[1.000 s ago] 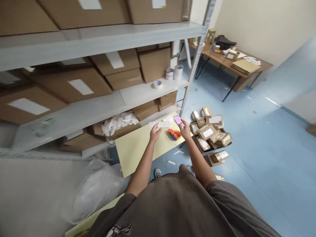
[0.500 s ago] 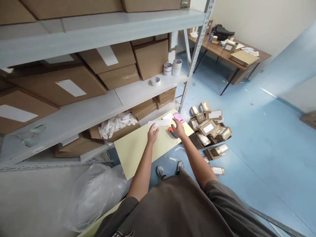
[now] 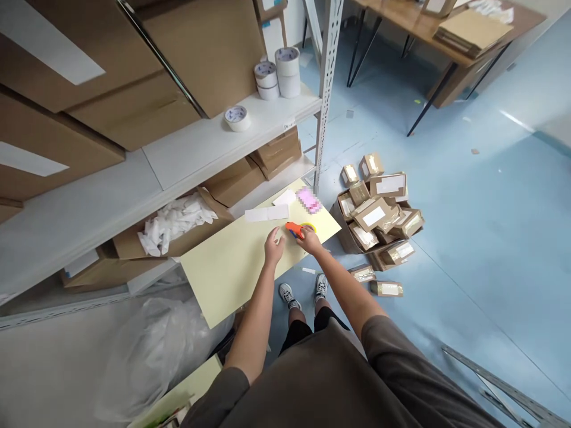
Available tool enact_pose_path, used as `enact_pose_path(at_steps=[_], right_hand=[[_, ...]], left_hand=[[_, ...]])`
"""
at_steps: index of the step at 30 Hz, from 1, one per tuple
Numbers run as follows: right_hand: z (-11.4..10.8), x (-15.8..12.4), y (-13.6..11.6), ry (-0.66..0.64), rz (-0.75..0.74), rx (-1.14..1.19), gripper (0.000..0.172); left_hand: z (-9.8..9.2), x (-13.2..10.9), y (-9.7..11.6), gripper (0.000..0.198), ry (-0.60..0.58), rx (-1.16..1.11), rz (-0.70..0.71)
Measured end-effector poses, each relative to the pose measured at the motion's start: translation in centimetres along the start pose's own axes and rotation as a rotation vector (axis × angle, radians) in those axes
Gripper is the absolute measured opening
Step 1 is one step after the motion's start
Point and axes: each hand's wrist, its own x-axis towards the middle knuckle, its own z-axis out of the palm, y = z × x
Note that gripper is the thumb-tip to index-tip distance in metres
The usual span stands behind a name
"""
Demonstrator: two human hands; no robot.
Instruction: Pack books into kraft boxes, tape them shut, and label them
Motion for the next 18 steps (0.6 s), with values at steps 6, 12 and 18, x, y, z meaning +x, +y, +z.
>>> enact_pose_path(at_steps=[6, 12, 18], right_hand=[[3.4, 2.5, 1.4, -0.149, 0.176, -0.144, 0.037], [1.1, 3.3, 0.0, -0.182, 0.131, -0.09, 0.025], [-4.7, 2.2, -5.5, -0.077, 0.009, -0.018, 0.036]], left_hand=[[2.2, -1.4, -2.1, 0.051, -0.01, 0.001, -0.106], [0.2, -1.7, -1.2, 0.048, 0.003, -0.007, -0.126], [-4.5, -0.3, 3.3, 0.045, 0.09, -0.046, -0.071]])
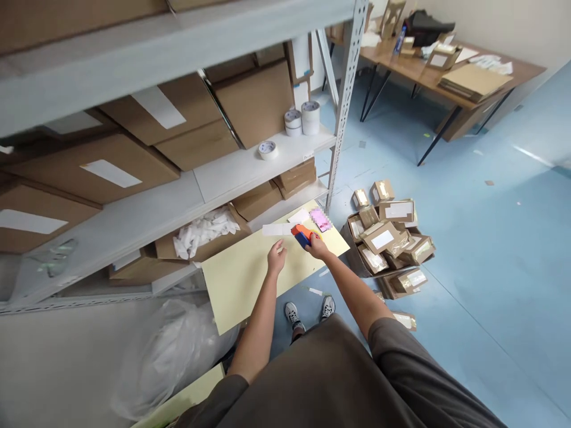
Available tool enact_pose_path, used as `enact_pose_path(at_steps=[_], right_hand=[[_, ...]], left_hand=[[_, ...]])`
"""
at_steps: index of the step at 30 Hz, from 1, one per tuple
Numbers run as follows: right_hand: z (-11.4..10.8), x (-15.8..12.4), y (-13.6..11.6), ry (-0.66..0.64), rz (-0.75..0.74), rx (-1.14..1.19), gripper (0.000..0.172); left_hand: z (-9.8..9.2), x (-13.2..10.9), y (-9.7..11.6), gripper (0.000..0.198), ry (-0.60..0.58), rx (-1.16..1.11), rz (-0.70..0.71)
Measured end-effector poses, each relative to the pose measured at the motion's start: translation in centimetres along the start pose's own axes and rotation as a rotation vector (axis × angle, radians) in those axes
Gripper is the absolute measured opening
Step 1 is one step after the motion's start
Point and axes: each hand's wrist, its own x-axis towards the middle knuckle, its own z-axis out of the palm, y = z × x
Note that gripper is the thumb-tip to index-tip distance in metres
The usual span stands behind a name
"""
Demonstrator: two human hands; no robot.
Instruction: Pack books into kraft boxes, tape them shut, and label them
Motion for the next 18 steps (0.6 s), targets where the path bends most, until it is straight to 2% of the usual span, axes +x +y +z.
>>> enact_pose_path(at_steps=[4, 7, 9, 11, 14, 16, 18], right_hand=[[-4.2, -1.6, -6.0, 0.118, -0.107, 0.009, 0.04], [-6.6, -3.5, -10.5, 0.132, -0.222, 0.035, 0.044], [-7.6, -4.9, -13.1, 0.065, -0.335, 0.095, 0.048], [-8.2, -5.9, -15.3, -0.01, -0.422, 0.15, 0.05], [-8.5, -6.8, -18.1, -0.055, -0.477, 0.162, 0.052], [-8.6, -7.1, -19.6, -0.057, -0.494, 0.147, 0.053], [-8.6, -7.1, -21.1, -0.048, -0.519, 0.13, 0.053]], left_hand=[[-3.8, 1.3, 4.0, 0.042, 0.055, -0.082, 0.091], [-6.9, 1.9, 6.9, 0.044, 0.066, -0.17, 0.155], [-9.1, 2.1, 8.8, 0.053, -0.01, -0.237, 0.169], [-11.2, 2.0, 10.6, 0.063, -0.141, -0.297, 0.193], [-14.1, 1.3, 12.7, 0.066, -0.32, -0.359, 0.284], [-15.7, 0.8, 13.7, 0.06, -0.366, -0.372, 0.342], [-16.9, 0.3, 14.2, 0.052, -0.337, -0.362, 0.389]])
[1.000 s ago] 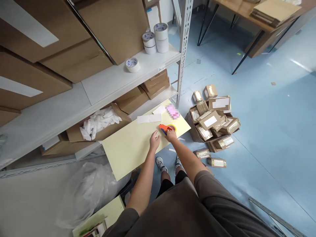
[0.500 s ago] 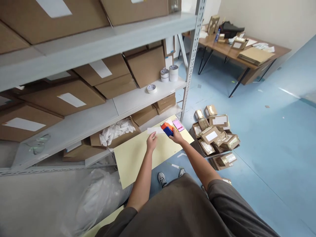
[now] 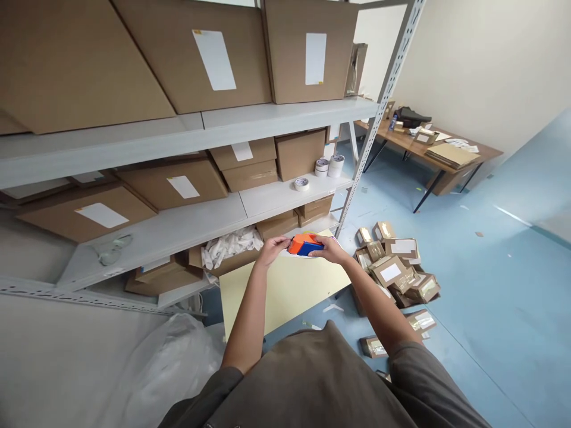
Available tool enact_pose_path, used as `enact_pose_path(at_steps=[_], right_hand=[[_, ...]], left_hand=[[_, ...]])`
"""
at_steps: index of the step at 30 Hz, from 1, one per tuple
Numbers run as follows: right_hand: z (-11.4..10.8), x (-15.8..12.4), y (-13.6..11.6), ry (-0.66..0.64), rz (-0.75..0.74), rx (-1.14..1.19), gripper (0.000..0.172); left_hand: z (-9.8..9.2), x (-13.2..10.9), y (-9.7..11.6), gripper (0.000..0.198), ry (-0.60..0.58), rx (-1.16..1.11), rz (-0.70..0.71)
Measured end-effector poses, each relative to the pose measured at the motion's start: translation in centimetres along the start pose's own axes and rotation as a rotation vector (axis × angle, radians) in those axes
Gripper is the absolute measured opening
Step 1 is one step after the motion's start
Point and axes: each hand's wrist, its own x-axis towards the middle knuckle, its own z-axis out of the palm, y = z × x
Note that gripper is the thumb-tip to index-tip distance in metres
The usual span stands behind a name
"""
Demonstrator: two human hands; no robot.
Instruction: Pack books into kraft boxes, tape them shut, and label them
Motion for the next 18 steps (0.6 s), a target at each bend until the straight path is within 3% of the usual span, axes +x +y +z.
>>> enact_pose_path(at_steps=[6, 12, 18], right_hand=[[1.1, 1.5, -2.6, 0.036, -0.066, -0.081, 0.052], [2.5, 1.7, -3.4, 0.05, -0.027, -0.079, 0.051], [2.6, 2.4, -3.2, 0.03, 0.008, 0.008, 0.048]], left_hand=[[-1.4, -1.1, 1.0, 0.049, 0.115, -0.002, 0.03], [-2.2, -1.4, 1.0, 0.045, 0.171, 0.009, 0.031], [-2.0, -1.7, 1.8, 0.031, 0.443, 0.226, 0.317]])
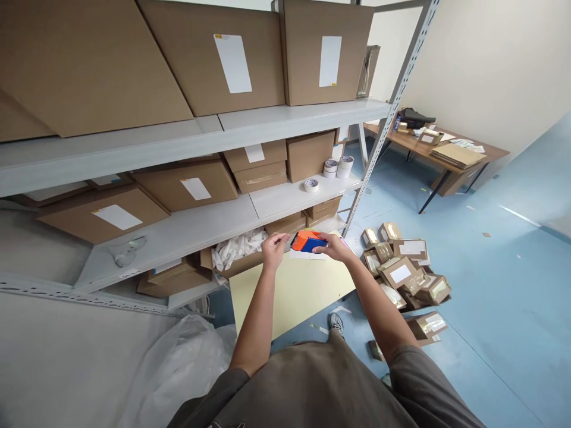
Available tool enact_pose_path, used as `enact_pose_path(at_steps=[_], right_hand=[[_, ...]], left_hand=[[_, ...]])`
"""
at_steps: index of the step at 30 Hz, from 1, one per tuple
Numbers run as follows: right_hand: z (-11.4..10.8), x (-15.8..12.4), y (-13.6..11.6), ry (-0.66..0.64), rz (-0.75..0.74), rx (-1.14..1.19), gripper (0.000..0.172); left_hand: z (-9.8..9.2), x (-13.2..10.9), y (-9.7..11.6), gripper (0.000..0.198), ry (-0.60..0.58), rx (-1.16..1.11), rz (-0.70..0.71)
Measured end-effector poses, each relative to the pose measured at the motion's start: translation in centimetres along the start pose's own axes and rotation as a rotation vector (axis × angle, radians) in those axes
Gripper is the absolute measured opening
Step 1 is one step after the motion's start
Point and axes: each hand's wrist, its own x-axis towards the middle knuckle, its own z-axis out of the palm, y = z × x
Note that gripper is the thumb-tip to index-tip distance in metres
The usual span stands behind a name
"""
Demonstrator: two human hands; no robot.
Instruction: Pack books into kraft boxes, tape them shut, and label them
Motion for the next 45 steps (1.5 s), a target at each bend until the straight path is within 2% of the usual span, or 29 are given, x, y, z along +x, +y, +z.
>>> enact_pose_path(at_steps=[5, 9, 11, 15, 23, 27, 31, 33, 36, 41, 45], right_hand=[[-1.8, 1.9, 0.7, -0.034, -0.055, 0.017, 0.048], [-3.4, 4.2, 1.4, -0.093, -0.113, -0.011, 0.047], [-4.1, 5.5, 2.0, -0.123, -0.14, -0.025, 0.046], [-5.4, 7.8, 3.2, -0.186, -0.169, -0.002, 0.047], [-7.1, 12.5, 4.3, -0.271, -0.193, 0.029, 0.046], [-7.0, 14.7, 4.8, -0.276, -0.252, -0.003, 0.042], [-6.2, 18.1, 6.0, -0.192, -0.355, -0.073, 0.035], [-5.6, 20.6, 6.7, -0.13, -0.388, -0.146, 0.035], [-4.6, 24.6, 7.7, -0.08, -0.367, -0.296, 0.036], [-2.4, 30.1, 8.6, -0.11, -0.23, -0.486, 0.037], [-0.4, 32.0, 8.9, -0.128, -0.153, -0.507, 0.039]], left_hand=[[2.5, -1.0, 0.7, 0.031, 0.281, 0.164, 0.152], [4.7, -0.5, 0.5, 0.034, 0.449, 0.212, 0.077], [5.4, 0.1, 0.3, 0.034, 0.497, 0.236, 0.04], [6.0, 1.6, 0.4, 0.034, 0.497, 0.36, 0.134], [7.2, 3.0, -0.8, 0.042, 0.585, 0.392, -0.061], [7.3, 3.7, -1.5, 0.046, 0.639, 0.417, -0.051], [6.5, 4.9, -1.9, 0.056, 0.545, 0.451, -0.09], [5.7, 5.2, -2.1, 0.075, 0.514, 0.453, -0.16], [4.3, 4.8, -2.4, 0.097, 0.535, 0.467, -0.261], [2.7, 2.6, -2.0, 0.087, 0.487, 0.466, -0.296], [2.7, 0.7, -1.7, 0.074, 0.5, 0.487, -0.299]])
